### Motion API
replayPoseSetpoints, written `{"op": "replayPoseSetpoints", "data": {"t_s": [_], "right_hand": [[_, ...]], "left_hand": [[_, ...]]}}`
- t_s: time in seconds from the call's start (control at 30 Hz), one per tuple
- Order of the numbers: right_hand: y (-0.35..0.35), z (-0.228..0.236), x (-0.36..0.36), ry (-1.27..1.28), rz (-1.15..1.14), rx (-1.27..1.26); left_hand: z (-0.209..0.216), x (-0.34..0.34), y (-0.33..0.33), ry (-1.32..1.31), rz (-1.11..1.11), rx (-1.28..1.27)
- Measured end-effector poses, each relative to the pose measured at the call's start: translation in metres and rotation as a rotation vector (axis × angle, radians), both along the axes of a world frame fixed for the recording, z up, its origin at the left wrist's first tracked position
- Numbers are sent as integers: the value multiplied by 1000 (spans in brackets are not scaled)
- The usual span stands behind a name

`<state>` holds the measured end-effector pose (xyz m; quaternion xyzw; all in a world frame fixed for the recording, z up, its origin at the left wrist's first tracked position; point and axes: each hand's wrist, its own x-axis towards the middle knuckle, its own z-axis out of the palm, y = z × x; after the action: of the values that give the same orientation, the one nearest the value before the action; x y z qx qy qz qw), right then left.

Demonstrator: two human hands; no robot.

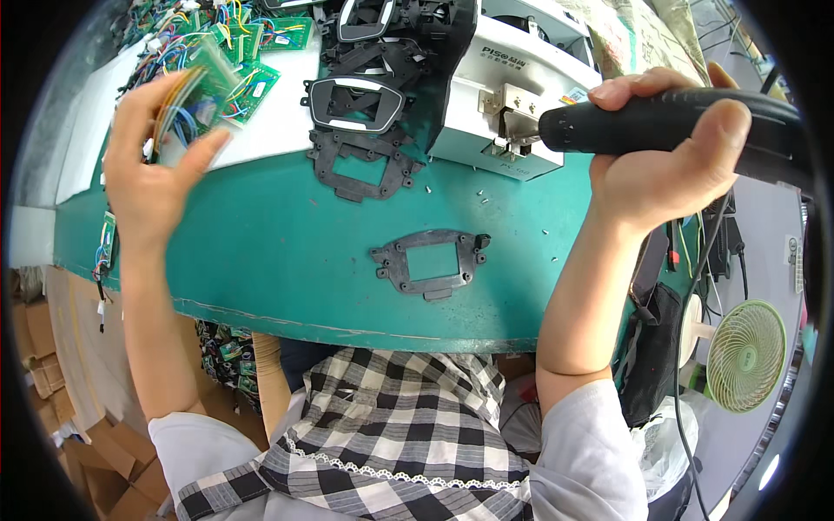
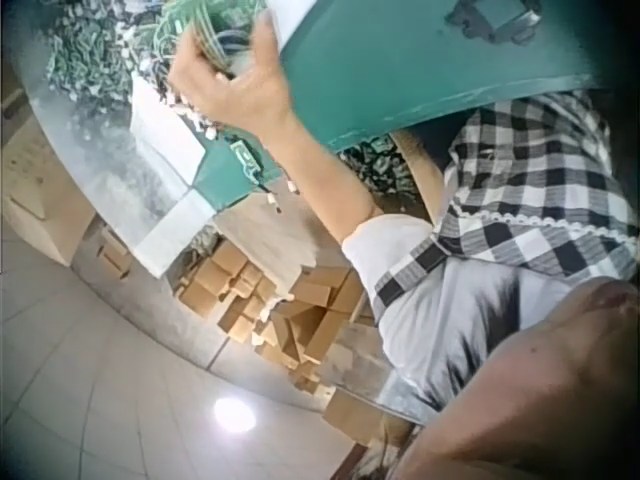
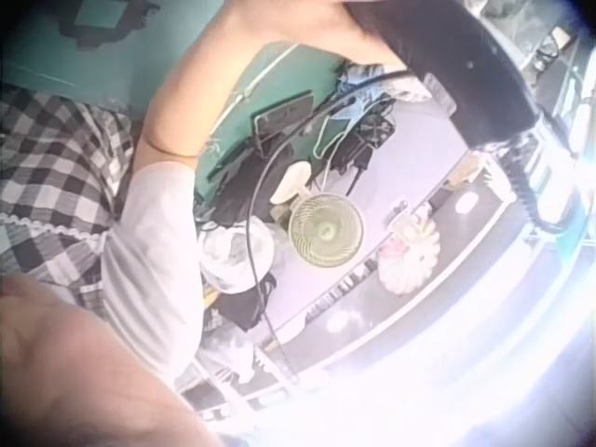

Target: The person fastens circuit boards onto plastic frames using an electric screwdriver and places assembled components into a cardboard box.

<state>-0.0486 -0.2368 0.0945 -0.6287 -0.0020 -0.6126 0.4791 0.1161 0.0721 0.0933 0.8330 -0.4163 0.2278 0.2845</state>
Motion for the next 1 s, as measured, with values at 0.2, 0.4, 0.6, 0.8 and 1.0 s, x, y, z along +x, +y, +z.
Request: {"op": "replayPoseSetpoints", "data": {"t_s": [0.2, 0.4, 0.6, 0.8, 1.0], "right_hand": [[11, -3, 10, -7, 28, -13], [29, 1, -13, 239, 142, 111], [31, -27, -35, 164, 201, 275], [44, -37, -36, 218, 188, 250], [58, -40, -24, 136, 237, 332]], "left_hand": [[-31, -44, -22, 263, -61, -156], [-53, -94, -46, 246, -280, 55], [-80, -128, -67, 216, -355, 172], [-88, -130, -74, 263, -405, 238], [-91, -130, -75, 286, -400, 264]]}}
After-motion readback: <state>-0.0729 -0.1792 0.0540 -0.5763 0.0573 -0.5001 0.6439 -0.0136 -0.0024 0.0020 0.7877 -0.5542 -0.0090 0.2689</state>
